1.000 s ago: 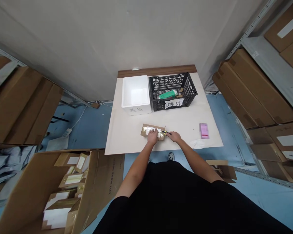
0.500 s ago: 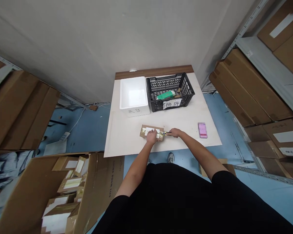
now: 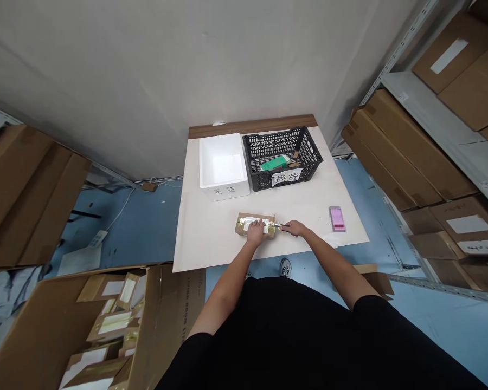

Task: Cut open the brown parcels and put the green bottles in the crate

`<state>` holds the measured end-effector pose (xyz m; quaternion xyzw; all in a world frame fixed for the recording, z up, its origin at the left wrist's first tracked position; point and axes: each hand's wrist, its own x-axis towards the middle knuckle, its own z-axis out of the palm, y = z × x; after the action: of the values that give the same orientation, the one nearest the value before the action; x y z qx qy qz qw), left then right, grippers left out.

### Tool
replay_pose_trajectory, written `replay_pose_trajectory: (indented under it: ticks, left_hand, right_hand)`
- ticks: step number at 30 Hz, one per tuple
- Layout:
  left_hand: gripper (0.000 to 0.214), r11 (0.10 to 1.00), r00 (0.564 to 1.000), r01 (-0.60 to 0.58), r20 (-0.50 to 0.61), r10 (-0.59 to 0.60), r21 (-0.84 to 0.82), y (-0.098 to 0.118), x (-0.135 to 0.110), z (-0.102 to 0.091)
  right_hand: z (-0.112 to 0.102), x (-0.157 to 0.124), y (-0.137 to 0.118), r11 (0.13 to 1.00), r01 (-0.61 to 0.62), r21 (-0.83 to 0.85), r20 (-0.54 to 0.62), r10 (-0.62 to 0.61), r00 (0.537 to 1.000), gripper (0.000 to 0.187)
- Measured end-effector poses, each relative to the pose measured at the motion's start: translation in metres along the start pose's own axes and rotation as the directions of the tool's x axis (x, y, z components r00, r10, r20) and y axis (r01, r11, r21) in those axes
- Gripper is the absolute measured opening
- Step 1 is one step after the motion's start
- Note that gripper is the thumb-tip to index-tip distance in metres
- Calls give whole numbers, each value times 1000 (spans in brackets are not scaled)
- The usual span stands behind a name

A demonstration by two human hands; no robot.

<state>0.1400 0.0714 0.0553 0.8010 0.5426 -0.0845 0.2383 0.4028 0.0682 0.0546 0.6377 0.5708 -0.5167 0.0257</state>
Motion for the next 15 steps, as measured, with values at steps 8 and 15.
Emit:
replay_pose_trajectory:
  ticks: [8,15]
  left_hand:
    - [87,1000,999,-3,-42,4,10,-12,20,-11]
    - [103,998,992,-31,121,24,56,-24,50,-9]
  right_hand:
    - [58,-32,24,936,-76,343,-179,144,973,59]
    - [94,-31,3,810,-100,578,-281,313,907,51]
